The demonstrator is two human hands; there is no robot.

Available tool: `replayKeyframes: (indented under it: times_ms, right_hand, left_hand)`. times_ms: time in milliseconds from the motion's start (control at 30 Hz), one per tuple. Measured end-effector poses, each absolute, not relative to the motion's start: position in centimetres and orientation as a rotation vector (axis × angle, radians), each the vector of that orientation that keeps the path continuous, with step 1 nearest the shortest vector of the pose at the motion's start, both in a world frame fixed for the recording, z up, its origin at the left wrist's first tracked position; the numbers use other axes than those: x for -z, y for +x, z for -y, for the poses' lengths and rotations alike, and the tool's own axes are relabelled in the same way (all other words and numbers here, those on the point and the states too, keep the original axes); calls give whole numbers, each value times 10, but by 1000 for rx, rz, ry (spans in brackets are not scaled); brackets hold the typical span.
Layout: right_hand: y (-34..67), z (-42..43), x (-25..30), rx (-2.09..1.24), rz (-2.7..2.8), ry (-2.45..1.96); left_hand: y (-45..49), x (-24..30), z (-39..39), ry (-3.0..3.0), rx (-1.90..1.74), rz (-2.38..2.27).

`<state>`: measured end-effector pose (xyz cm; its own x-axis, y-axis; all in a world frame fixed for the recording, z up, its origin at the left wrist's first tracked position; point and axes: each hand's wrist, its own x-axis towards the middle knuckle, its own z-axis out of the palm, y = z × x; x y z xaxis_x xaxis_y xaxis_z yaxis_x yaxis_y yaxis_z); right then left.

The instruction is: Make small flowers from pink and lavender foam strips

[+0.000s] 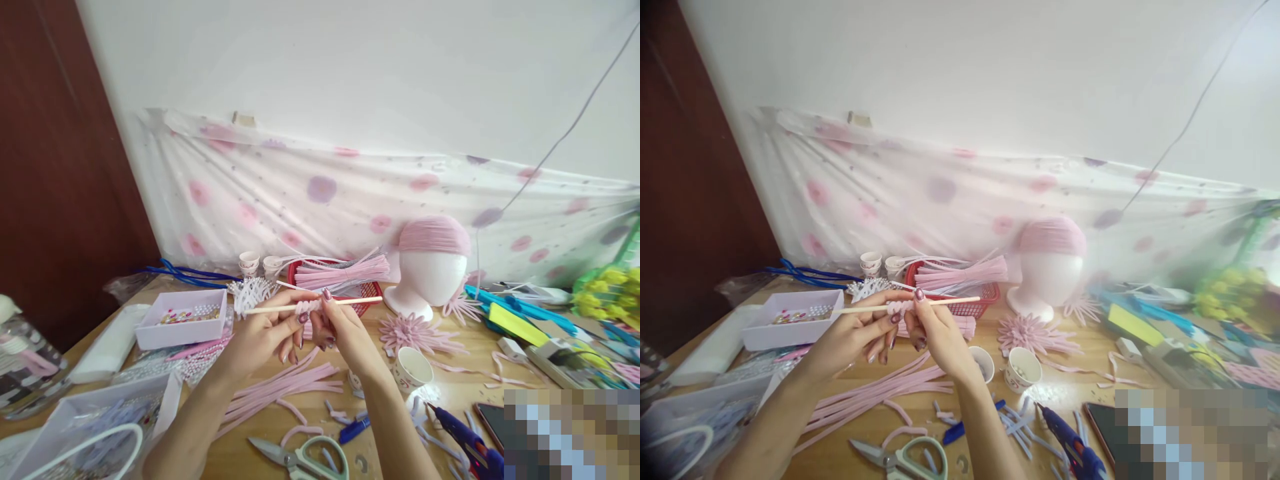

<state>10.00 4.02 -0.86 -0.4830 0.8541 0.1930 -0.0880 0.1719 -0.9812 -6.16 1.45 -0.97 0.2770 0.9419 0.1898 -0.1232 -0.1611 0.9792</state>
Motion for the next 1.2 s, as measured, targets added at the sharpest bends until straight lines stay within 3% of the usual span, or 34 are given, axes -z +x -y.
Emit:
replayKeyframes:
  times_ms: [267, 433, 733, 1200]
  right_hand:
    - [94, -41, 12, -1476, 1531, -681]
    - [94, -36, 12, -1501, 1433, -576]
    - [89, -37, 9, -1557, 1371, -540]
    - [90, -26, -4, -1766, 931, -435]
  left_hand:
    - [-69, 15, -16, 1522, -1123, -983]
    - [-69, -1, -10, 1488, -1073, -818]
    - [-48, 7, -11, 1166, -1409, -841]
    - [-48, 14, -6, 1547, -1387, -874]
